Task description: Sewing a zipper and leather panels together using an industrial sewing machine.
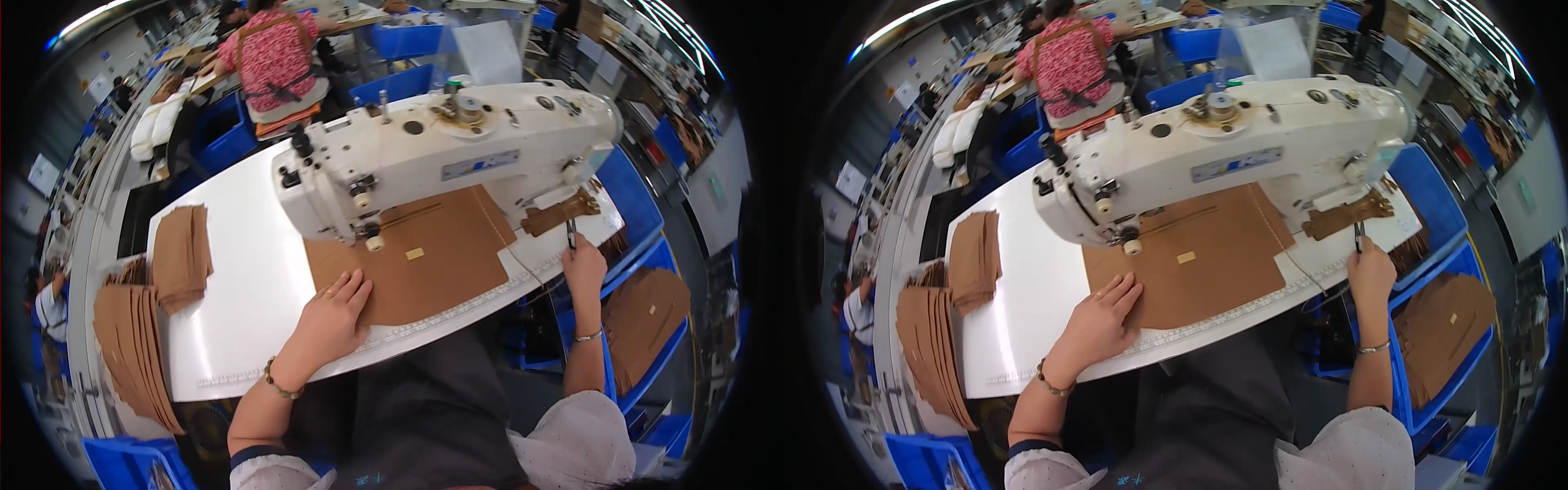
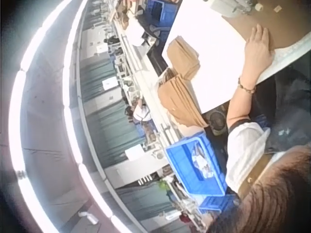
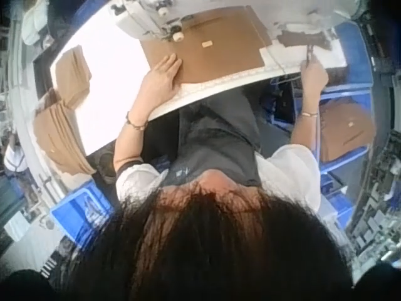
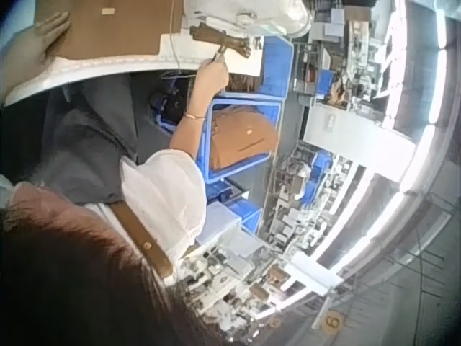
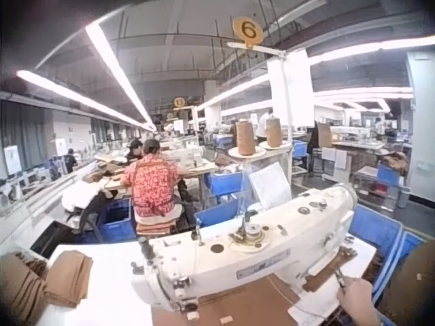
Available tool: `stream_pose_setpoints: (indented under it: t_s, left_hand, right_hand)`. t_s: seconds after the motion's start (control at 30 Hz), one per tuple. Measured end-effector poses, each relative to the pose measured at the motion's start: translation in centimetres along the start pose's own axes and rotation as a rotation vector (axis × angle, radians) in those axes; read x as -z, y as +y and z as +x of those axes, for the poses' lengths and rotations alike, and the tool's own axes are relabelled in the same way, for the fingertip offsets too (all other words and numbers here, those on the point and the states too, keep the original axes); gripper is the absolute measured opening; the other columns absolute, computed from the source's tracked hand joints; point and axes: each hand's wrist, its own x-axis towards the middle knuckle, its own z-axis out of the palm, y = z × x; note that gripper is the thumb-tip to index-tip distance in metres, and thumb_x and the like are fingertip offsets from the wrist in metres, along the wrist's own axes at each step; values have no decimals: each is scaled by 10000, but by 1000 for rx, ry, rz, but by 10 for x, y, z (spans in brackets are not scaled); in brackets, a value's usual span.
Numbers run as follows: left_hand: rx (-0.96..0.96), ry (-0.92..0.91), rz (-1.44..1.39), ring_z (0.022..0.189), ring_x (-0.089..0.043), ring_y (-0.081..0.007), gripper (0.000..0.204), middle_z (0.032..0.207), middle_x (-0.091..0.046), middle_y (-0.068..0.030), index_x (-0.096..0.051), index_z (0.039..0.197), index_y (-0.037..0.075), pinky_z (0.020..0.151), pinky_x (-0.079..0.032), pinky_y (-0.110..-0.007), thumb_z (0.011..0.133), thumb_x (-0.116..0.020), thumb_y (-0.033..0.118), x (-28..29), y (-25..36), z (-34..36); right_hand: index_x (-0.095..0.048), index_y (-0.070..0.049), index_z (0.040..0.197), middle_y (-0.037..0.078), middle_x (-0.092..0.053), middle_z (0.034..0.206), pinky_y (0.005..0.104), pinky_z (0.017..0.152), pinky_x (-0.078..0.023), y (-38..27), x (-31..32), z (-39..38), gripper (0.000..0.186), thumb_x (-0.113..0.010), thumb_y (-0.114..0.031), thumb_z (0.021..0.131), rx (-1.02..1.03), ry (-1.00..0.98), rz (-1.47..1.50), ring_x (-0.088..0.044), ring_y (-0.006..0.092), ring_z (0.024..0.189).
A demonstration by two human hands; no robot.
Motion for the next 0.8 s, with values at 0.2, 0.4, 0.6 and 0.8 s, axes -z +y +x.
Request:
stream_pose_setpoints:
  t_s: [0.2, 0.4, 0.6, 0.8]
  left_hand:
    - [-48, 232, 194, 1196, -680, -296, 388, 1325, -687, -161, -679, 1249, 28, 1002, -541, -411, 878, -593, 100, -23, -4, 7]
    - [-65, 223, 124, 1182, -685, -301, 393, 1306, -698, -142, -696, 1235, 45, 981, -557, -403, 860, -616, 127, -16, 26, -37]
    - [-81, 218, 35, 1236, -663, -302, 445, 1335, -689, -129, -698, 1269, 60, 993, -556, -414, 831, -638, 112, -19, 65, -95]
    - [-36, 330, 11, 1270, -645, -267, 430, 1359, -683, -98, -706, 1271, 90, 1018, -534, -404, 846, -636, 102, -40, 62, -100]
  right_hand:
    - [-701, -61, 1241, 190, -756, 926, 457, 794, -575, 30, -9, 10, 443, -741, -107, 803, -3, 50, 154, -735, 373, 861]
    - [-663, 27, 1288, 74, -706, 1027, 273, 857, -535, 92, -1, 10, 349, -648, 23, 939, -119, 27, 796, -667, 134, 934]
    - [-637, -5, 1299, -12, -634, 952, 203, 692, -438, 28, 51, 4, 297, -539, -192, 1090, -134, -133, 1033, -527, 42, 789]
    - [-642, -13, 1194, 113, -605, 956, 356, 789, -522, -145, 48, -31, 323, -728, -60, 886, 655, -315, 827, -642, 261, 892]
